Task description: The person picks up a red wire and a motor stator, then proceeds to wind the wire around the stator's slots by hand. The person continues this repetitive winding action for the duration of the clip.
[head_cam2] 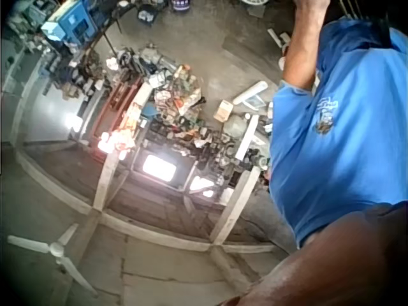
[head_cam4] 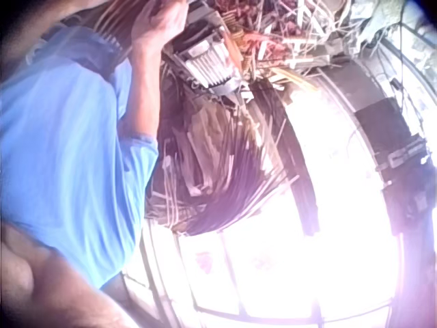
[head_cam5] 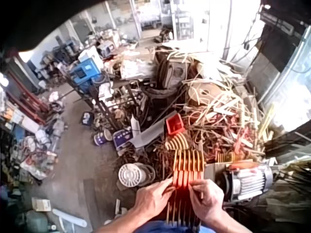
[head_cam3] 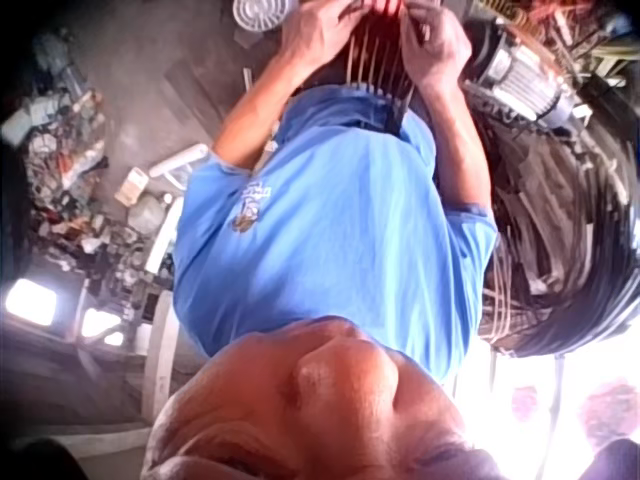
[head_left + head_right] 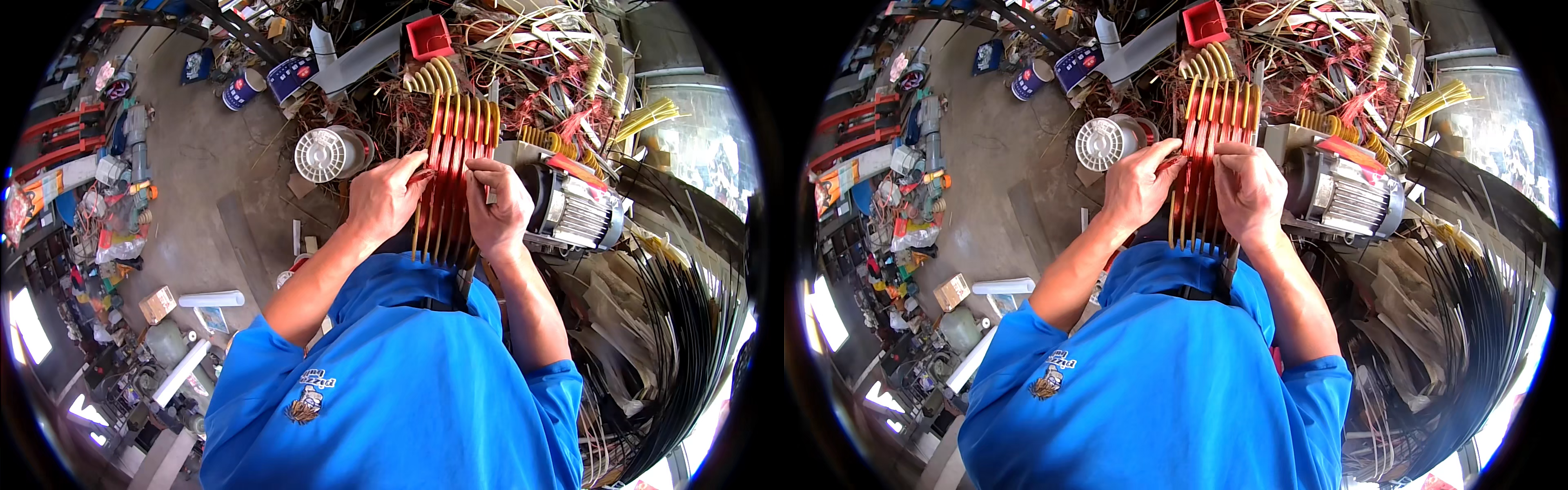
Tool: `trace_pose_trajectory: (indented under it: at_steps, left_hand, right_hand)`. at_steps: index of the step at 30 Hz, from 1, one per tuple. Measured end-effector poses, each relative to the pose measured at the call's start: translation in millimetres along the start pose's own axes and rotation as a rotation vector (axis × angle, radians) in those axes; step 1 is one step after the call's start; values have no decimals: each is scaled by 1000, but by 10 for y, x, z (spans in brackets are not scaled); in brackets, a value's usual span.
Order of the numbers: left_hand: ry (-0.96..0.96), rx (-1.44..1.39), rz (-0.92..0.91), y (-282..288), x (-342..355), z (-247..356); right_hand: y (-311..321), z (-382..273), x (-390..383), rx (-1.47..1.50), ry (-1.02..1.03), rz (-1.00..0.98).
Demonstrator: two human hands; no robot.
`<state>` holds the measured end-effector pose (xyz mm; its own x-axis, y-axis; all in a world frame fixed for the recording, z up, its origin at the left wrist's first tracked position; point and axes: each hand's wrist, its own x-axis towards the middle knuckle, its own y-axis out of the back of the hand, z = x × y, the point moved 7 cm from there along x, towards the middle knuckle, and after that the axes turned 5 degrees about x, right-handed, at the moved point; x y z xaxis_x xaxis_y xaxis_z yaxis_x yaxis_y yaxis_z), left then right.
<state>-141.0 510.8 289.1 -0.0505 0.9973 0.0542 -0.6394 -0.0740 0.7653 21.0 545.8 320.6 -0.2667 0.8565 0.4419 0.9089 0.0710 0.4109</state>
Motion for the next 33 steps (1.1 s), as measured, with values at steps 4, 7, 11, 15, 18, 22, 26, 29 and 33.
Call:
trace_pose_trajectory:
  at_steps: [4, 7, 11, 15, 18, 22, 26, 29, 33]
  left_hand:
    - [131, -143, -68, -109, -136, -157]
    - [374, -292, -271, -225, -240, -330]
    - [377, -391, -149, -172, -281, -366]
    - [426, -446, -101, -144, -292, -414]
    - [435, -476, -94, -140, -288, -432]
    - [429, -478, -104, -170, -283, -435]
    - [418, -461, -105, -152, -275, -391]
    - [415, -476, -98, -150, -278, -387]
    - [402, -493, -68, -152, -285, -396]
  right_hand:
    - [-71, 4, 18, -19, 28, -38]
    - [-104, 25, 10, -43, 42, -89]
    - [-120, 8, 6, -69, 49, -117]
    - [-77, -18, -26, -56, 42, -81]
    - [-49, -36, -22, -35, 47, -59]
    - [-64, -12, -13, -44, 44, -84]
    - [-109, 33, -34, -71, 32, -130]
    - [-114, 32, -53, -66, 9, -131]
    - [-88, 10, -60, -57, 23, -90]
